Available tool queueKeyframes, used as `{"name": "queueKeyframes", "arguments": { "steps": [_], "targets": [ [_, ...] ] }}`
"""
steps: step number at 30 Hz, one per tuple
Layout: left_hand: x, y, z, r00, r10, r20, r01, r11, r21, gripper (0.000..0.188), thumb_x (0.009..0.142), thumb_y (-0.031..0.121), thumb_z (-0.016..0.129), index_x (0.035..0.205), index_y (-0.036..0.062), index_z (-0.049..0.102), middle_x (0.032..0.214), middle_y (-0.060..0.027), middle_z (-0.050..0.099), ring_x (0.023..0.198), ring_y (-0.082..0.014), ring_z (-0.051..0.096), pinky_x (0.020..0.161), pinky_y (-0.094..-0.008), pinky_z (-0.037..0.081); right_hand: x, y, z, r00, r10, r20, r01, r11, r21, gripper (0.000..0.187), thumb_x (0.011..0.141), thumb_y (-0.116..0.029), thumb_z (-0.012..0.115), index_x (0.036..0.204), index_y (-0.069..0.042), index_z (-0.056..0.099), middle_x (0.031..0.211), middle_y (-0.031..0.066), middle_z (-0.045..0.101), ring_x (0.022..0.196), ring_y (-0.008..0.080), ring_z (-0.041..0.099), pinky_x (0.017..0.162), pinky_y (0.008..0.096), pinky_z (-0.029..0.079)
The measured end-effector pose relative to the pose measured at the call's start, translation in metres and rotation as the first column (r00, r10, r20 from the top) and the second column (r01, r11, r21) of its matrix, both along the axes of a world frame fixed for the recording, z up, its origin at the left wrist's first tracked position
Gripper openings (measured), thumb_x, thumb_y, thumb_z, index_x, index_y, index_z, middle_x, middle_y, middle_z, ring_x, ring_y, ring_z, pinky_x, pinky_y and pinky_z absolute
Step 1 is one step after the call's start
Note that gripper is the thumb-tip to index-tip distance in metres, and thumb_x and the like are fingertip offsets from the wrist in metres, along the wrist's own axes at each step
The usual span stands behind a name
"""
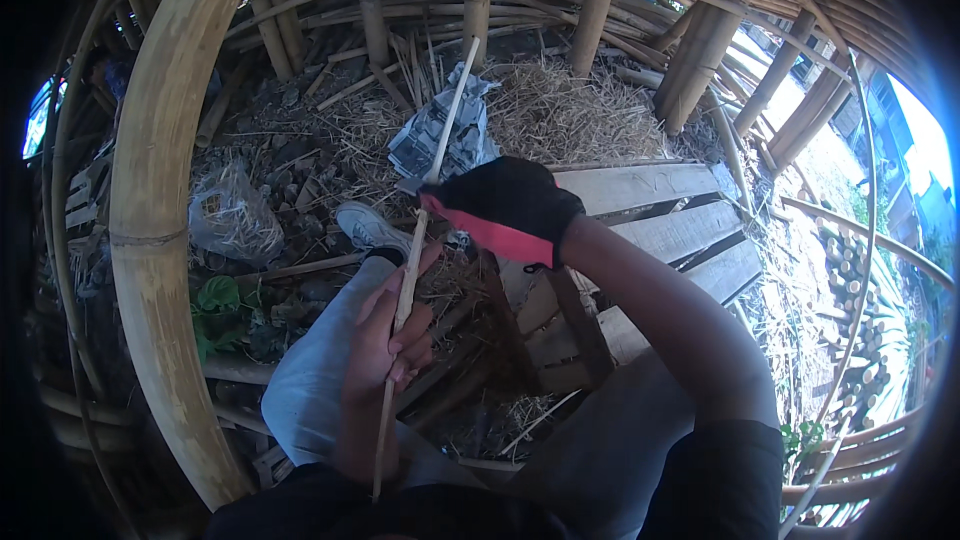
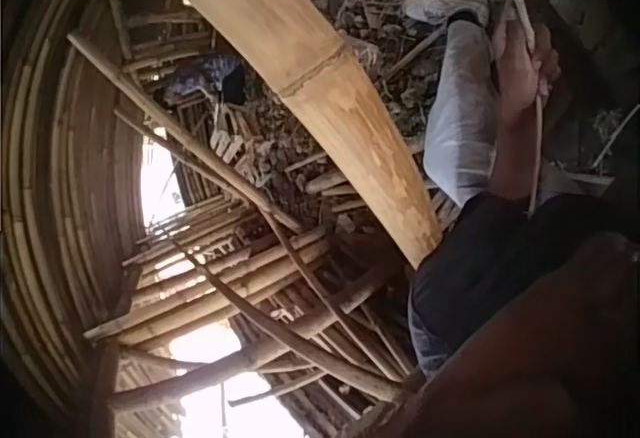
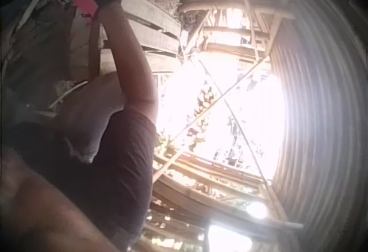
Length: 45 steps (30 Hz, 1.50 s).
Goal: The person peels a bamboo stick with a knife, moving the blade along the length of the wood to remove shavings. They rotate the stick by hand and continue peeling different sides while working over a wooden crate.
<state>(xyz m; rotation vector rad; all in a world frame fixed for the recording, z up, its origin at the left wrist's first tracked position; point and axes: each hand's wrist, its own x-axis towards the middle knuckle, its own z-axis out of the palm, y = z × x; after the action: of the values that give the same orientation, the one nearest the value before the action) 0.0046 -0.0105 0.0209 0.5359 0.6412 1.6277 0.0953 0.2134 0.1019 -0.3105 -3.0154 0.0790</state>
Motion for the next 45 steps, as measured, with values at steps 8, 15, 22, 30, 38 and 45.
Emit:
{"name": "queueKeyframes", "arguments": {
  "steps": [8,15,22,30,38,45],
  "targets": [
    [-0.003,0.0,0.0,0.997,0.045,-0.065,-0.048,0.998,-0.041,0.057,0.109,0.042,0.032,0.156,0.009,0.029,0.053,0.0055,0.032,0.034,-0.0052,0.029,0.036,-0.0218,0.026,-0.003,-0.03,0.017,0.994,-0.015,0.105,0.0,0.99,0.14,0.04,0.104,-0.036,0.041,0.135,-0.015,0.057,0.087,0.014,0.069,0.077,0.0341,0.069,0.065,0.0467,0.054],
    [-0.001,0.0,-0.007,0.987,0.066,-0.146,-0.074,0.996,-0.047,0.057,0.109,0.044,0.032,0.155,0.0102,0.032,0.054,0.0041,0.034,0.035,-0.0059,0.029,0.036,-0.0217,0.027,-0.001,-0.044,0.023,0.99,-0.133,0.047,0.123,0.977,0.173,0.056,0.094,-0.063,0.05,0.124,-0.02,0.068,0.076,0.0078,0.07,0.07,0.0287,0.07,0.062,0.0409,0.055],
    [0.006,-0.003,-0.001,0.951,0.068,-0.301,-0.085,0.995,-0.045,0.057,0.109,0.046,0.031,0.153,0.0108,0.034,0.053,0.003,0.035,0.035,-0.0061,0.03,0.036,-0.0217,0.03,-0.012,-0.058,0.028,0.952,-0.235,0.194,0.269,0.948,-0.169,0.054,0.095,-0.063,0.049,0.121,-0.02,0.071,0.074,0.0056,0.068,0.068,0.0268,0.069,0.064,0.0356,0.054],
    [0.002,0.002,-0.01,0.975,0.028,-0.222,-0.039,0.998,-0.047,0.056,0.109,0.045,0.03,0.154,0.0114,0.034,0.052,0.0031,0.035,0.035,-0.0066,0.03,0.035,-0.022,0.028,0.002,-0.05,0.027,0.967,0.001,0.255,0.151,0.803,-0.577,0.045,0.107,-0.032,0.042,0.145,-0.01,0.049,0.092,0.0101,0.068,0.086,0.0207,0.067,0.082,0.0348,0.052],
    [-0.002,0.001,-0.002,0.99,0.036,-0.139,-0.039,0.999,-0.019,0.052,0.111,0.035,0.028,0.152,0.0044,0.033,0.052,0.0054,0.033,0.032,-0.0061,0.03,0.036,-0.0227,0.029,0.017,-0.007,0.004,0.967,-0.243,0.076,0.131,0.218,-0.967,0.028,0.103,-0.024,0.055,0.124,-0.005,0.057,0.095,-0.0011,0.061,0.085,0.0108,0.058,0.079,0.0272,0.049],
    [-0.007,0.003,-0.006,0.994,0.042,-0.097,-0.043,0.999,-0.002,0.052,0.111,0.034,0.027,0.151,0.0037,0.034,0.052,0.0057,0.032,0.033,-0.0049,0.031,0.035,-0.0217,0.029,0.023,-0.019,0.02,0.949,-0.275,-0.154,0.024,0.552,-0.834,0.027,0.099,-0.031,0.063,0.1,-0.005,0.066,0.081,-0.0017,0.061,0.076,0.0079,0.057,0.069,0.0246,0.049]
  ]
}}
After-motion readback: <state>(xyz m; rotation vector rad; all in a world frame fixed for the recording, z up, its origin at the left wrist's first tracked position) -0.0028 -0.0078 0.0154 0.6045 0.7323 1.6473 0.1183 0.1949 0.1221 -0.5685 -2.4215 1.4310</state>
